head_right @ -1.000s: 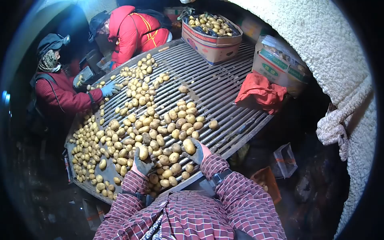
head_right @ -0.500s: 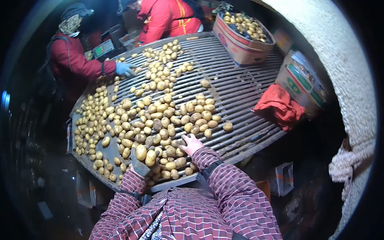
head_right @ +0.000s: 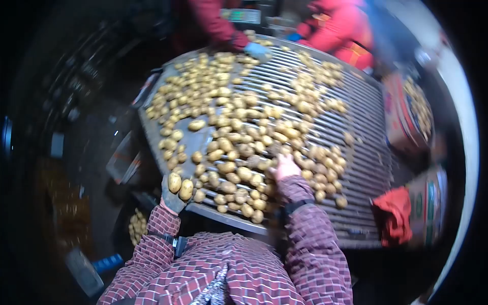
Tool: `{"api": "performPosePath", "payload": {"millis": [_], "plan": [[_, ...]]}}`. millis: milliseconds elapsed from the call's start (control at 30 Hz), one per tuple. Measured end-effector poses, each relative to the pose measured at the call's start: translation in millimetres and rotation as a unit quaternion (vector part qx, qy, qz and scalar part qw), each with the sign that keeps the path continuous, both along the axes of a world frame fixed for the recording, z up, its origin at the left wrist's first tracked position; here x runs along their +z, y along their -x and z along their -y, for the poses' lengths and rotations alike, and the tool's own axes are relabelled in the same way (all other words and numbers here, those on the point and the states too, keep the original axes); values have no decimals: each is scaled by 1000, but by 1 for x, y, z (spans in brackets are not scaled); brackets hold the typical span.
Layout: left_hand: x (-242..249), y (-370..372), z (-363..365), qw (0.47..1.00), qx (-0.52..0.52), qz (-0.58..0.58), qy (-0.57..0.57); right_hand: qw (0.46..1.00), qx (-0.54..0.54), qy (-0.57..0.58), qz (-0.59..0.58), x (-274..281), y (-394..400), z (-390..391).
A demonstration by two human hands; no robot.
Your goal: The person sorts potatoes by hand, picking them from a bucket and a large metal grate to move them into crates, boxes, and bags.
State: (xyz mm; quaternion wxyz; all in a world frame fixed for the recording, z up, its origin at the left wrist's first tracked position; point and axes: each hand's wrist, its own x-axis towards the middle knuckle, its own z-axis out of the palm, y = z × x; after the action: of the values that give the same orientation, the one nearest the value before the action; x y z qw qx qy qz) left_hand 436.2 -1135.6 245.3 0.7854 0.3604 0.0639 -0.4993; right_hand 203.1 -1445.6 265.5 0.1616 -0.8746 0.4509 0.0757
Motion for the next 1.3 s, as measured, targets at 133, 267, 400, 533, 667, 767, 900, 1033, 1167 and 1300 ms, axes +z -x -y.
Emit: {"api": "performPosePath", "payload": {"millis": [133, 267, 400, 533, 667, 767, 900, 1033, 1167, 1300], "plan": [[-10, -26, -84, 974, 199, -110, -11, 941, -28, -229, 248, -17, 36, 43], [-34, -37, -185, 940, 333, -72, 30, 667, -164, -536, 491, 26, 10, 5], [-132, -31, -291, 838, 179, 412, -309, 897, 287, -101, 320, 12, -44, 0], [-147, -34, -314, 937, 285, 181, 86, 732, 29, -637, 240, 45, -159, -129], [-120, -33, -294, 941, 332, 45, 52, 722, 214, -626, 202, 10, -192, -226], [-109, -26, -285, 930, 337, -69, -129, 629, 74, -747, 204, 14, -186, -206], [-148, -57, -295, 983, 86, -55, 151, 773, 58, -554, 302, -6, -118, -90], [-102, -71, -184, 856, 275, 226, -376, 799, -187, -415, 393, 13, 1, -17], [-44, -27, -27, 744, -43, 615, -257, 916, -151, -231, 292, -2, 105, -29], [10, 55, 92, 353, -383, 853, -32, 968, -136, -107, 180, -15, 166, -92]]}}
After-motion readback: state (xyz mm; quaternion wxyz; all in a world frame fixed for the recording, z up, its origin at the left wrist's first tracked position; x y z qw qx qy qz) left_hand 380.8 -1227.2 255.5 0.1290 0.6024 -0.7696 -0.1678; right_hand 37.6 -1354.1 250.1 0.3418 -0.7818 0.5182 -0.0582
